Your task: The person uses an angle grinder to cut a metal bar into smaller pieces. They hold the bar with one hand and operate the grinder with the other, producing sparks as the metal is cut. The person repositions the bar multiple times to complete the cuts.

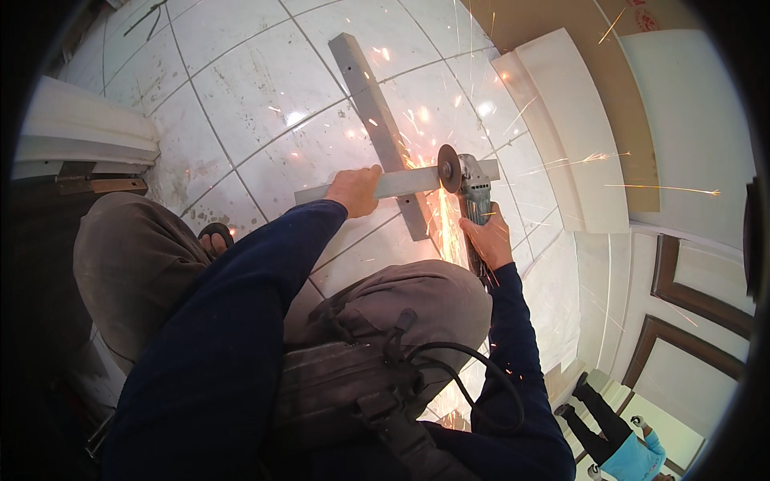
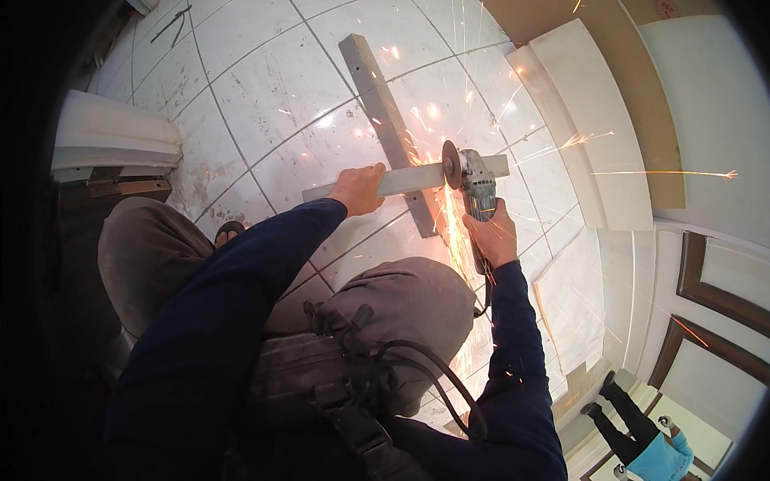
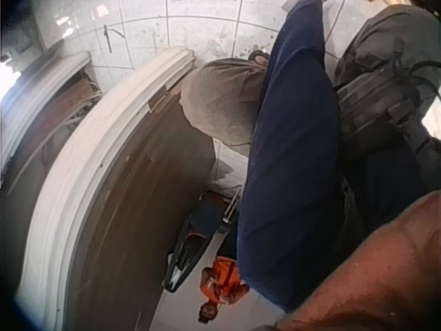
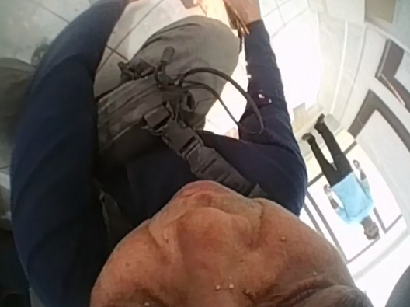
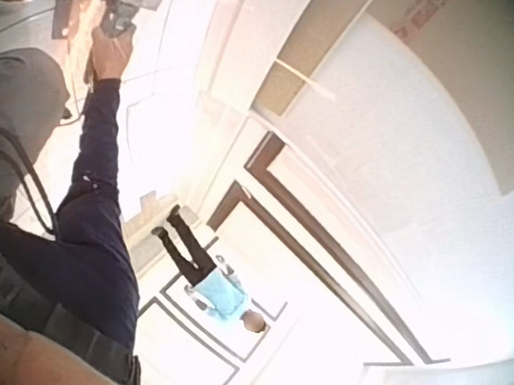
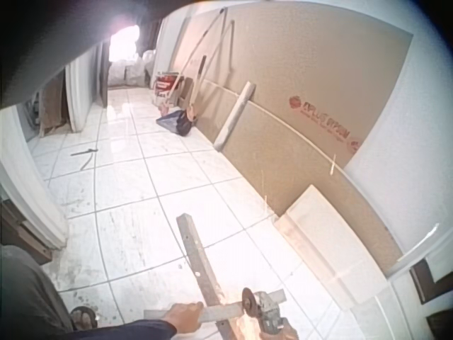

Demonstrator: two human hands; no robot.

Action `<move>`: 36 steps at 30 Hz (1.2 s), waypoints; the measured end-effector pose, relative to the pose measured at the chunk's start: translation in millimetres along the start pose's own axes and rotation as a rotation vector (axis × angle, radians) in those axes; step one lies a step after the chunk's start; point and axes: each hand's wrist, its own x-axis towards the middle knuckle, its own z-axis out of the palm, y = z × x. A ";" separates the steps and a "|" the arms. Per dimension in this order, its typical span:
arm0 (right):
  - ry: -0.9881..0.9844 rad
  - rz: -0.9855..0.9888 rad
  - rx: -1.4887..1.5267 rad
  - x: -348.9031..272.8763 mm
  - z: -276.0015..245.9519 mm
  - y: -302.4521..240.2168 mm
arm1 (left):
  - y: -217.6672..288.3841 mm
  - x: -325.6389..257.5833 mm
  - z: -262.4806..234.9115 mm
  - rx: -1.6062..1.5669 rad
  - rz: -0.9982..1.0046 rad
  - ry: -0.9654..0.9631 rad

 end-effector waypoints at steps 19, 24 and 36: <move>-0.003 0.036 0.007 -3.7 -2.3 -1.1 | -1.7 2.2 0.0 -0.023 0.012 -0.009; -0.054 0.083 0.059 -11.7 -4.5 -4.0 | -3.1 2.4 -0.1 -0.011 -0.005 -0.020; -0.028 0.082 0.006 -5.7 -0.7 -4.5 | -1.4 0.7 1.2 -0.028 0.002 0.016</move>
